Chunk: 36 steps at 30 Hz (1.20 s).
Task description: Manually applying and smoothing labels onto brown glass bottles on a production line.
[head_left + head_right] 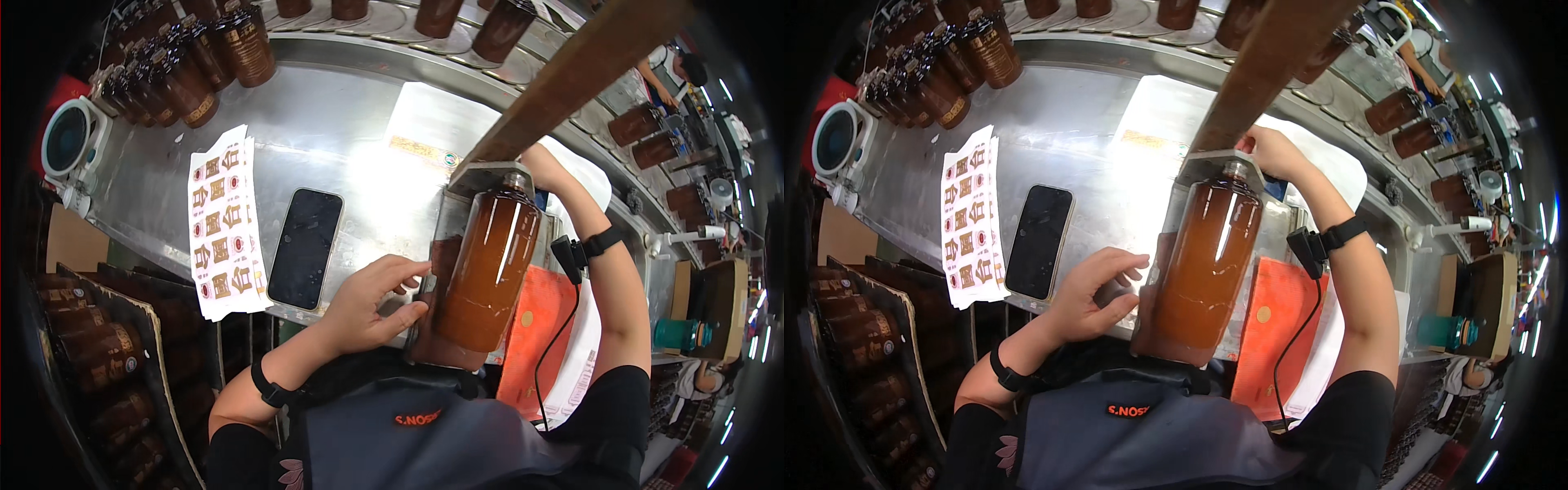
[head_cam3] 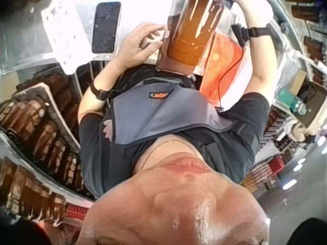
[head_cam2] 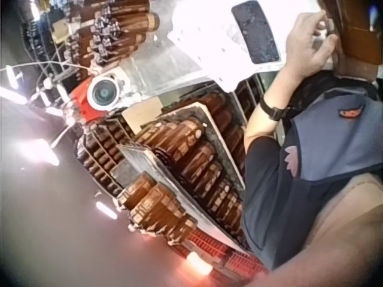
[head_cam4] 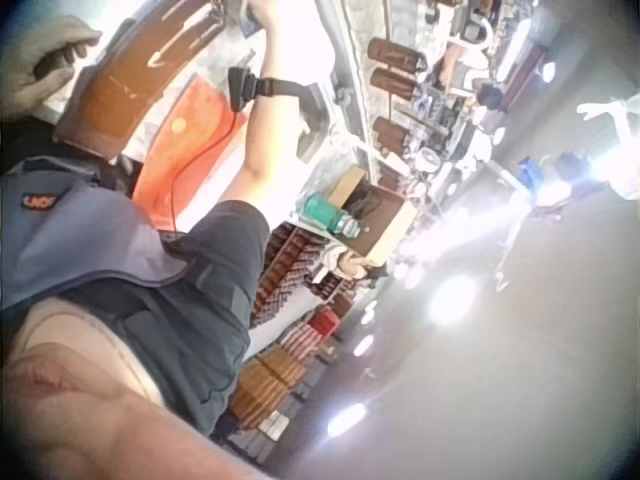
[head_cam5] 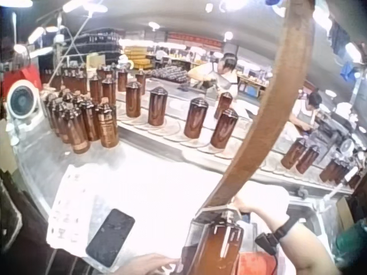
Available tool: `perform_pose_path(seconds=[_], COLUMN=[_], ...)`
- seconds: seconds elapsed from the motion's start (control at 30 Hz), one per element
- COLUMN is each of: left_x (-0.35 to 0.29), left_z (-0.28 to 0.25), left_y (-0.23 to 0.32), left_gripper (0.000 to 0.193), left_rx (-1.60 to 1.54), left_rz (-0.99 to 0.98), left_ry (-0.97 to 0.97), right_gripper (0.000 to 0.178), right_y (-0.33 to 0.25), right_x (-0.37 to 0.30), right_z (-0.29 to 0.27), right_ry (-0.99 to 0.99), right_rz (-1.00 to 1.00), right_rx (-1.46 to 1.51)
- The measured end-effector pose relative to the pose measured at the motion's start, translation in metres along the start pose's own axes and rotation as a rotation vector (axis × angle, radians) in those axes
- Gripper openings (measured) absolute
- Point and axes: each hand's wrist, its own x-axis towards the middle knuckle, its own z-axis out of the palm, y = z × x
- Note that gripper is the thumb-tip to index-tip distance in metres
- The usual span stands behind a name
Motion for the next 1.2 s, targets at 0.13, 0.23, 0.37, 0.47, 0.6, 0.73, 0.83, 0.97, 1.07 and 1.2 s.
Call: perform_pose_path(seconds=[0.13,0.23,0.37,0.47,0.6,0.73,0.83,0.97,1.07,1.2], left_x=[0.001,0.003,0.008,0.008,0.006,0.01,0.008,0.005,0.021,0.006], left_z=[0.001,0.001,-0.001,-0.001,-0.003,-0.001,-0.003,-0.002,0.005,0.0], left_y=[-0.005,-0.01,-0.009,-0.008,-0.01,-0.007,-0.008,-0.006,-0.004,-0.004], left_gripper=[0.043,0.042,0.043,0.043,0.042,0.039,0.038,0.039,0.043,0.047], left_rx=[-0.028,-0.009,-0.001,-0.024,-0.009,-0.025,-0.037,-0.067,-0.118,-0.079], left_rz=[0.035,0.065,0.076,0.056,0.048,0.027,0.003,-0.026,-0.01,-0.071], left_ry=[-0.007,0.016,-0.023,-0.02,0.0,0.001,-0.01,0.007,-0.117,0.027], right_gripper=[0.035,0.034,0.043,0.056,0.068,0.068,0.057,0.033,0.028,0.029], right_y=[-0.002,-0.003,0.046,0.053,0.0,0.011,-0.003,0.005,0.138,-0.014], right_x=[0.023,0.032,0.048,0.063,0.073,0.083,0.089,0.092,0.075,0.036], right_z=[0.001,-0.008,-0.014,-0.019,-0.017,-0.021,-0.021,-0.017,-0.048,-0.061], right_ry=[-0.091,-0.141,-0.008,0.061,-0.004,-0.057,-0.068,0.152,0.612,0.615], right_rz=[-0.128,-0.116,-0.087,0.089,0.262,0.249,0.324,0.229,0.035,-0.032], right_rx=[0.007,-0.038,-0.185,-0.061,-0.099,-0.19,0.057,0.192,-0.103,-0.276])
